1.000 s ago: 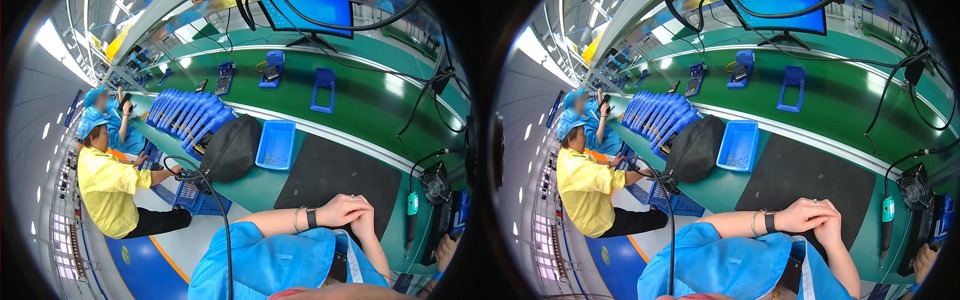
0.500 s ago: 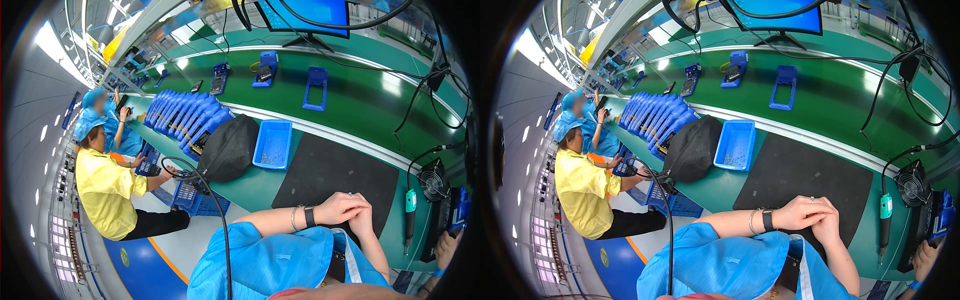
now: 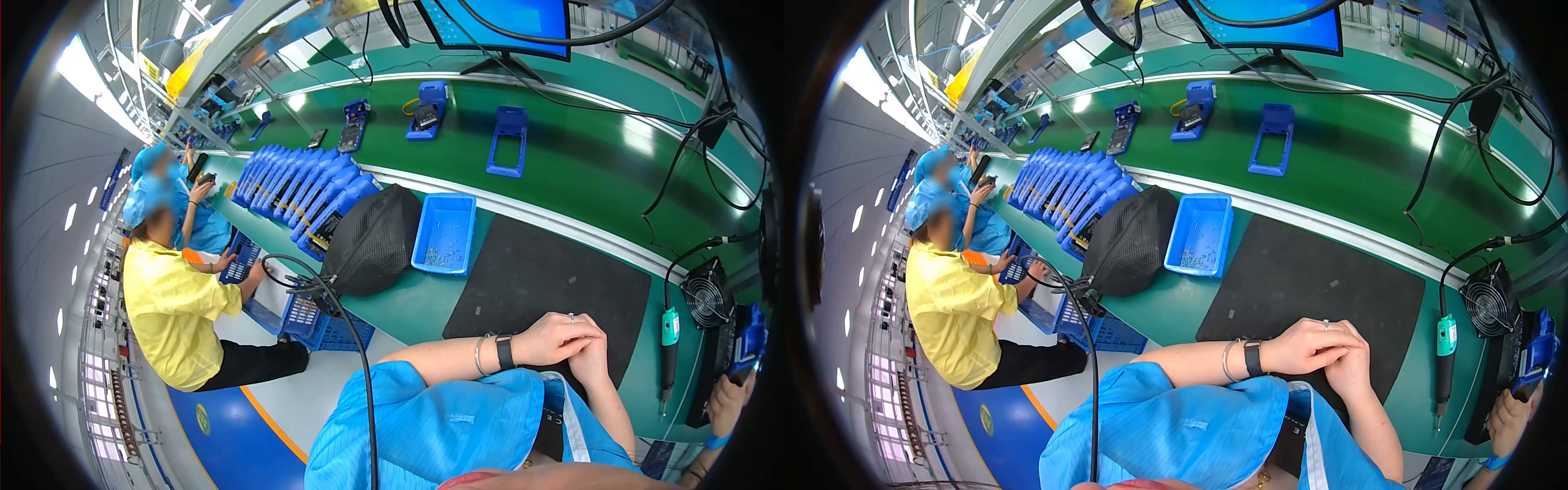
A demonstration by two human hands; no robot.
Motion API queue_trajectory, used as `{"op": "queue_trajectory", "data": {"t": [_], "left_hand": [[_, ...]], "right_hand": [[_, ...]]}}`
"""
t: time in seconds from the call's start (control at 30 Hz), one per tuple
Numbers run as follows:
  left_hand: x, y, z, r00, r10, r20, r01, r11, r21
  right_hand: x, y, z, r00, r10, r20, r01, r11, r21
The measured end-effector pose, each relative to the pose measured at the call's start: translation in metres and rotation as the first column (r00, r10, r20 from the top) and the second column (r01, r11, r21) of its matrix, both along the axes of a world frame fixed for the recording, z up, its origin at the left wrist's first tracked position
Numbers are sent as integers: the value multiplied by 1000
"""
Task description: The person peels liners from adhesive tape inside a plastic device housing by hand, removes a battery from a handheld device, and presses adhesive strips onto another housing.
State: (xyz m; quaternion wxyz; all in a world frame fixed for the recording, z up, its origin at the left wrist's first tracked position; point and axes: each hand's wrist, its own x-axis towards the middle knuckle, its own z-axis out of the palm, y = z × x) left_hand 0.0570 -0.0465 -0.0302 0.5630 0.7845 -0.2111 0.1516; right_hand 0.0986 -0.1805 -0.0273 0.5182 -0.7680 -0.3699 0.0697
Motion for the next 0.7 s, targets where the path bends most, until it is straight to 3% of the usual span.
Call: {"op": "queue_trajectory", "data": {"t": [0.7], "left_hand": [[1,0,1,1000,-5,-5,5,1000,-16]], "right_hand": [[1,-1,-2,1000,-5,-5,5,1000,-15]]}}
